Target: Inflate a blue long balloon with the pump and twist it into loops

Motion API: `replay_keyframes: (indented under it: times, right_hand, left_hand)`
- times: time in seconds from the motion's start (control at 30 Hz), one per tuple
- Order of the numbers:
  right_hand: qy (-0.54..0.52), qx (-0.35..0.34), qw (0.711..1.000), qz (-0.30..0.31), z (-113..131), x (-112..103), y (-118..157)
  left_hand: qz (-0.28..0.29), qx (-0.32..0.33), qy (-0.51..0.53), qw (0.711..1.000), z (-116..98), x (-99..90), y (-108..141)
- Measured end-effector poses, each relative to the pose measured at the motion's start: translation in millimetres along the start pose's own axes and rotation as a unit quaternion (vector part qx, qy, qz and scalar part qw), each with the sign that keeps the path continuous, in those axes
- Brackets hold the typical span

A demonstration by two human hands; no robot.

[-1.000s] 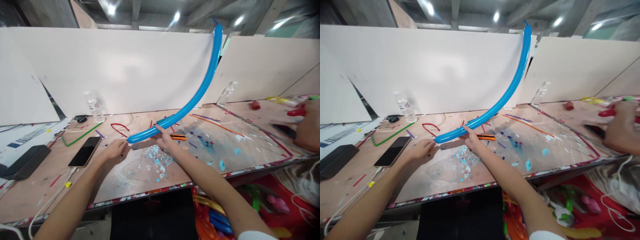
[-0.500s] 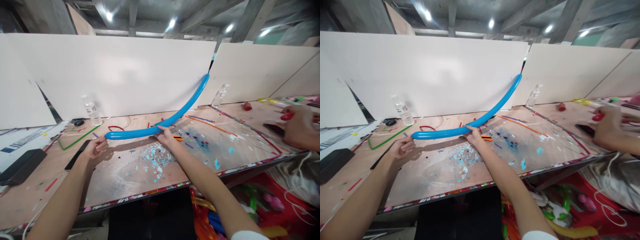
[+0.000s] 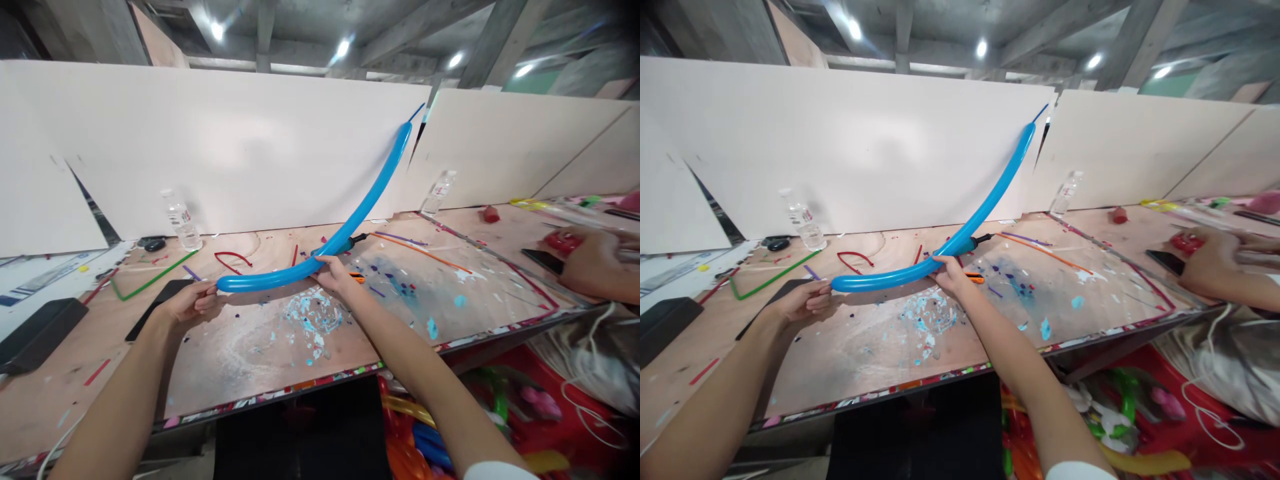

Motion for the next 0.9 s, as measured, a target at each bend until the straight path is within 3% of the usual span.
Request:
replay_keyframes:
  times: [0.23, 0.37, 0.53, 0.63, 0.7, 0.83, 0.9]
  right_hand:
    - [0.031, 0.002, 0.999, -0.016, -3.2, -1.9, 1.4]
    - [0.048, 0.000, 0.999, -0.007, -5.2, 1.5, 3.2]
    - [0.038, -0.048, 0.997, 0.037, 13.6, 21.7, 14.9]
    - [0.099, -0.051, 0.985, 0.131, 6.8, 45.7, 27.3]
    - [0.196, -0.056, 0.960, 0.190, -8.9, 60.1, 38.1]
    - [0.376, -0.105, 0.888, 0.244, -33.6, 85.2, 66.3]
    - [0.396, -0.112, 0.876, 0.251, -36.5, 96.8, 81.7]
  left_hand:
    - [0.023, -0.008, -0.008, 1.000, 2.1, 10.0, 6.1]
    - [0.009, -0.014, 0.000, 1.000, 1.6, 8.0, 6.1]
    - [-0.039, 0.052, -0.044, 0.997, -17.9, 11.6, 2.4]
    - [-0.042, 0.115, -0.077, 0.989, -27.5, 38.5, -0.9]
    - [-0.038, 0.156, -0.127, 0.979, -27.0, 65.2, -3.6]
    - [-0.033, 0.172, -0.169, 0.970, -4.5, 112.0, -11.7]
    - [-0.032, 0.186, -0.198, 0.962, 2.7, 128.5, -12.2]
Point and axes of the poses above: each hand's wrist, its own y-axis away from the middle knuckle, its own x-axis out of the palm, z = x × y, the point moved 10 cm from there along -y, towards the middle knuckle, and after that the axes turned 4 degrees about -x, right-handed, at the moved point
